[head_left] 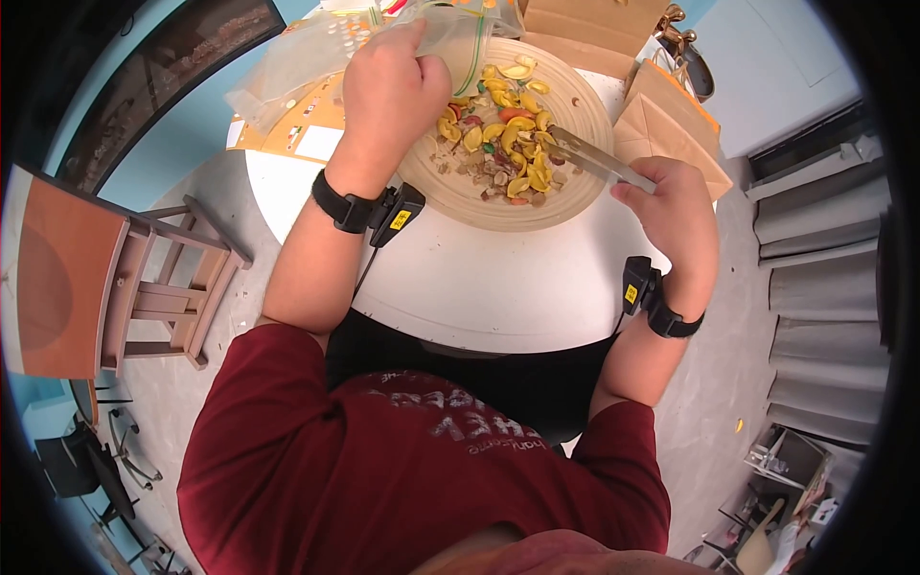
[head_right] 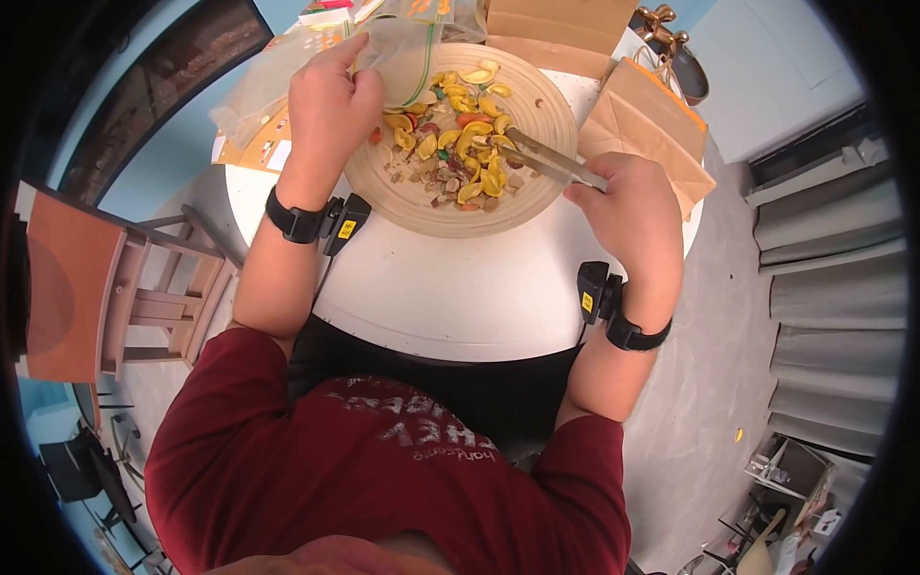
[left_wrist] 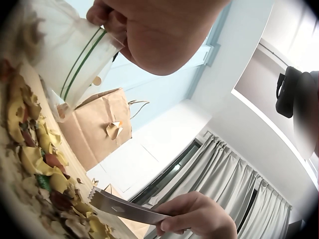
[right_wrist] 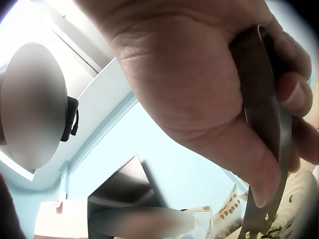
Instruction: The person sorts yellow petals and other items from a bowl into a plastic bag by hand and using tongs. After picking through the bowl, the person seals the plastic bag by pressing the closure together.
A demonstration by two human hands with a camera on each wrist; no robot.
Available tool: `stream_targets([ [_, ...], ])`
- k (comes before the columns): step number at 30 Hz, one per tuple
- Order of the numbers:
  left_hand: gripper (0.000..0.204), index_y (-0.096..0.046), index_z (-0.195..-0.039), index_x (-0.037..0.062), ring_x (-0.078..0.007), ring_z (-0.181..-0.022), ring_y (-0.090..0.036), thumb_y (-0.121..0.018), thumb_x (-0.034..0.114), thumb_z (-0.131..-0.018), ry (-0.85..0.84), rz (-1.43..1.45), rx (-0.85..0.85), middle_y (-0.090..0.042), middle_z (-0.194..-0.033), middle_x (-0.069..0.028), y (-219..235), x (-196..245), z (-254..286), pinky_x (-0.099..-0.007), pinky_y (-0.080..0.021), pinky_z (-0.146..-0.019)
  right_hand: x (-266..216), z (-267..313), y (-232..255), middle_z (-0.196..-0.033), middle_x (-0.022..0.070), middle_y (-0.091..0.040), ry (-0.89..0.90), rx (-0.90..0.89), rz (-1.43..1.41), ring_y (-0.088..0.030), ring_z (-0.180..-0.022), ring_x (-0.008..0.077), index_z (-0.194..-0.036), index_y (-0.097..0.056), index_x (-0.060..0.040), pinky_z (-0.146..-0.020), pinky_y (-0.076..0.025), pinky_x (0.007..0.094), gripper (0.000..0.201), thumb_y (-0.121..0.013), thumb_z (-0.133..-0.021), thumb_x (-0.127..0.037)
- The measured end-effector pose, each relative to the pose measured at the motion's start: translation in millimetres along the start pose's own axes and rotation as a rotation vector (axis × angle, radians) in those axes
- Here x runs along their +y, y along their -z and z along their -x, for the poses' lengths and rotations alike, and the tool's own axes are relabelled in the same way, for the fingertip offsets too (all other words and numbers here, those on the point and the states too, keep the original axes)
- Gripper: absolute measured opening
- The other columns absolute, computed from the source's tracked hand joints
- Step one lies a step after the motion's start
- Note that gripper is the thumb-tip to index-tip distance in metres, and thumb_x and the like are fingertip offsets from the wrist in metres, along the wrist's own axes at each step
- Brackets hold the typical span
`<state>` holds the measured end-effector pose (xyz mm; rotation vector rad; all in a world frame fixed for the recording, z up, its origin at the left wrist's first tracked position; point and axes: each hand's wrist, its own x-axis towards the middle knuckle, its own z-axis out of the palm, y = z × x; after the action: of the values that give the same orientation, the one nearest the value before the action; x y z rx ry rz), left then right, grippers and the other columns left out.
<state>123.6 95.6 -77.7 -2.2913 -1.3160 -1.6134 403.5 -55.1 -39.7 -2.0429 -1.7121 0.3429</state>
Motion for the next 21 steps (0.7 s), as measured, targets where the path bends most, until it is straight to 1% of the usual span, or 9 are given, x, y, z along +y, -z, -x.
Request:
stream_targets([
  [2, 0.041, -0.074, -0.113, -0.0093, -0.0422, -0.09, -0.072, -0.057, 0.007, -0.08, -0.003, 0.001, -0.001, -0.074, -0.096, -0.0266, 0, 0, 0, -0.048, -0.059, -0.083, -2, 1, -3, -0.086, 0.0227, -0.071, 0.037, 0.035, 0.026, -0.07, -0.08, 0.0382, -0.097, -0.077, 0.0013, -0.073, -0.054, 0.0432, 0.027, -0.081, -0.08, -0.019],
  [5, 0.041, -0.074, -0.113, -0.0095, -0.0422, -0.09, -0.072, -0.057, 0.007, -0.08, -0.005, 0.0, 0.001, -0.074, -0.096, -0.0266, -1, -1, 0, -0.048, -0.059, -0.082, -9, -3, -8, -0.088, 0.0215, -0.072, 0.081, -0.002, 0.095, -0.07, -0.085, 0.0384, -0.097, -0.078, -0.0005, -0.076, -0.054, 0.0441, 0.026, -0.08, -0.08, -0.02],
  [8, 0.04, -0.075, -0.113, -0.0096, -0.0422, -0.09, -0.072, -0.057, 0.007, -0.08, 0.004, 0.008, 0.002, -0.074, -0.096, -0.0267, -1, 1, 0, -0.0479, -0.059, -0.082, -11, -6, -14, -0.088, 0.0212, -0.072, 0.091, 0.025, 0.139, -0.069, -0.087, 0.0387, -0.098, -0.078, -0.0017, -0.077, -0.054, 0.0444, 0.025, -0.078, -0.08, -0.02],
  [11, 0.044, -0.075, -0.12, -0.0038, -0.0331, -0.064, -0.068, -0.058, 0.01, -0.082, -0.021, -0.007, 0.026, -0.072, -0.084, -0.0245, -3, -5, 1, -0.0411, -0.056, -0.068, -6, -5, -12, -0.088, 0.0216, -0.072, 0.086, 0.054, 0.106, -0.069, -0.085, 0.0388, -0.098, -0.078, -0.0014, -0.076, -0.054, 0.0435, 0.025, -0.079, -0.081, -0.019],
  [14, 0.039, -0.075, -0.111, -0.0089, -0.0424, -0.089, -0.072, -0.058, 0.007, -0.08, -0.011, 0.001, 0.003, -0.074, -0.096, -0.027, -1, -1, 0, -0.0478, -0.059, -0.082, -1, -5, -6, -0.087, 0.022, -0.071, 0.034, 0.044, 0.041, -0.069, -0.082, 0.0392, -0.1, -0.078, -0.0011, -0.074, -0.054, 0.0429, 0.025, -0.08, -0.081, -0.018],
  [17, 0.043, -0.075, -0.119, -0.0042, -0.0364, -0.073, -0.071, -0.058, 0.009, -0.082, -0.068, -0.026, 0.036, -0.073, -0.088, -0.0257, -5, -8, 1, -0.0418, -0.058, -0.072, -3, -4, -2, -0.085, 0.0223, -0.071, -0.027, 0.028, 0.045, -0.068, -0.078, 0.0391, -0.1, -0.077, 0.0008, -0.072, -0.053, 0.0416, 0.025, -0.079, -0.082, -0.015],
  [20, 0.042, -0.075, -0.119, -0.0048, -0.035, -0.071, -0.072, -0.058, 0.009, -0.082, -0.114, -0.04, 0.058, -0.073, -0.088, -0.0257, -6, -10, 1, -0.0414, -0.058, -0.071, -1, -6, -2, -0.079, 0.0211, -0.068, 0.024, 0.001, -0.041, -0.067, -0.072, 0.032, -0.101, -0.076, 0.0029, -0.069, -0.052, 0.038, 0.026, -0.079, -0.083, -0.016],
  [21, 0.042, -0.075, -0.119, -0.005, -0.0345, -0.07, -0.072, -0.058, 0.009, -0.083, -0.083, -0.034, 0.026, -0.073, -0.088, -0.0259, -5, -9, 1, -0.0413, -0.058, -0.07, -5, -7, -7, -0.078, 0.0201, -0.067, 0.072, 0.062, -0.142, -0.066, -0.07, 0.0293, -0.102, -0.075, 0.0034, -0.068, -0.052, 0.0367, 0.027, -0.08, -0.084, -0.016],
])
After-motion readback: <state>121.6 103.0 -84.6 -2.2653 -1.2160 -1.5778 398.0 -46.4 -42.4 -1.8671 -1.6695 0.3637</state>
